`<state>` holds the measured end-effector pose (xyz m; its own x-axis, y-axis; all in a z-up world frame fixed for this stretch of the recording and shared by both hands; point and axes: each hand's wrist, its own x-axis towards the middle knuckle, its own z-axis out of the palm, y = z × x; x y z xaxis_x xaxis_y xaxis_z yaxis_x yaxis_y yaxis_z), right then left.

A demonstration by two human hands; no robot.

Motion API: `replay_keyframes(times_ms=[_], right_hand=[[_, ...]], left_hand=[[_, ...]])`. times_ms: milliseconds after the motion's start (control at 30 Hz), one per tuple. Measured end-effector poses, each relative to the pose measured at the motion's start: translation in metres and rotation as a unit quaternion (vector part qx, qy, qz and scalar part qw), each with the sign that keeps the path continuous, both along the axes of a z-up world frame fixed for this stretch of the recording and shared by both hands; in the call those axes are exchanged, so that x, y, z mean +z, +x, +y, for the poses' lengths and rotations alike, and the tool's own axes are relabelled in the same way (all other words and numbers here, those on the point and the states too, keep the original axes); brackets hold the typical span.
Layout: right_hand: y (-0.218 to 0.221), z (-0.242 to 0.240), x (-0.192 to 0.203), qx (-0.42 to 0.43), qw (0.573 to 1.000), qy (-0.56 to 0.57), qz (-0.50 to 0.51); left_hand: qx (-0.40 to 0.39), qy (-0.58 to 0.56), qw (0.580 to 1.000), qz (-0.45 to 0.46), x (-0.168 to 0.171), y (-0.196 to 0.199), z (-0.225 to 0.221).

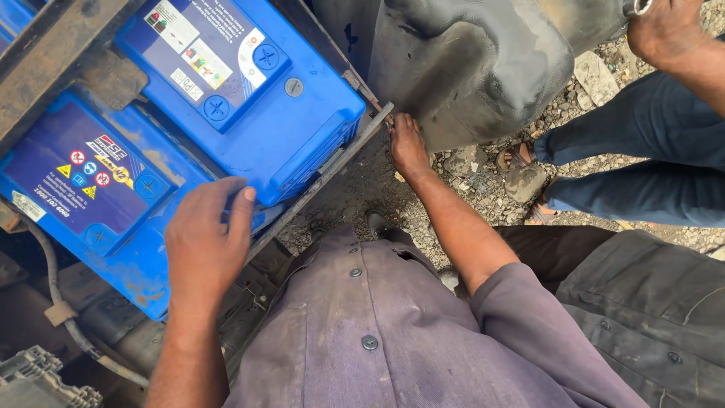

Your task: Replacing and securing heavy-duty vehicle batteries on a truck chassis.

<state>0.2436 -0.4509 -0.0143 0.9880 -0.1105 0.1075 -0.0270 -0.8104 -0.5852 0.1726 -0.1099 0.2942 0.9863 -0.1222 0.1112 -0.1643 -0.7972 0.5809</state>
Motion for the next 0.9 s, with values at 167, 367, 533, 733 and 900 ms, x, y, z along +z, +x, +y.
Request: replay_keyframes(times_ms=[167, 367, 533, 733, 900], right_hand=[[-0.006, 0.019, 0.026, -0.026, 0.99, 0.122, 0.073], [-0.013, 0.027, 0.027, -0.056, 0.986, 0.129, 0.094], [-0.013, 0.036, 0.025, -0.067, 0.988, 0.115, 0.075], [-0.017, 0.052, 0.026, -0.1, 0.958, 0.258, 0.074], [-0.006, 0.045, 0.042, -0.119, 0.859, 0.463, 0.182]], left_hand=[[-0.043, 0.043, 0.998, -0.031, 0.001, 0.002, 0.0], [-0.054, 0.027, 0.998, -0.015, 0.002, 0.001, 0.001], [-0.068, 0.031, 0.996, -0.038, 0.002, 0.0, 0.001], [-0.074, 0.003, 0.996, -0.039, 0.001, -0.001, 0.004], [-0.083, -0.005, 0.995, -0.053, -0.003, -0.002, 0.009]])
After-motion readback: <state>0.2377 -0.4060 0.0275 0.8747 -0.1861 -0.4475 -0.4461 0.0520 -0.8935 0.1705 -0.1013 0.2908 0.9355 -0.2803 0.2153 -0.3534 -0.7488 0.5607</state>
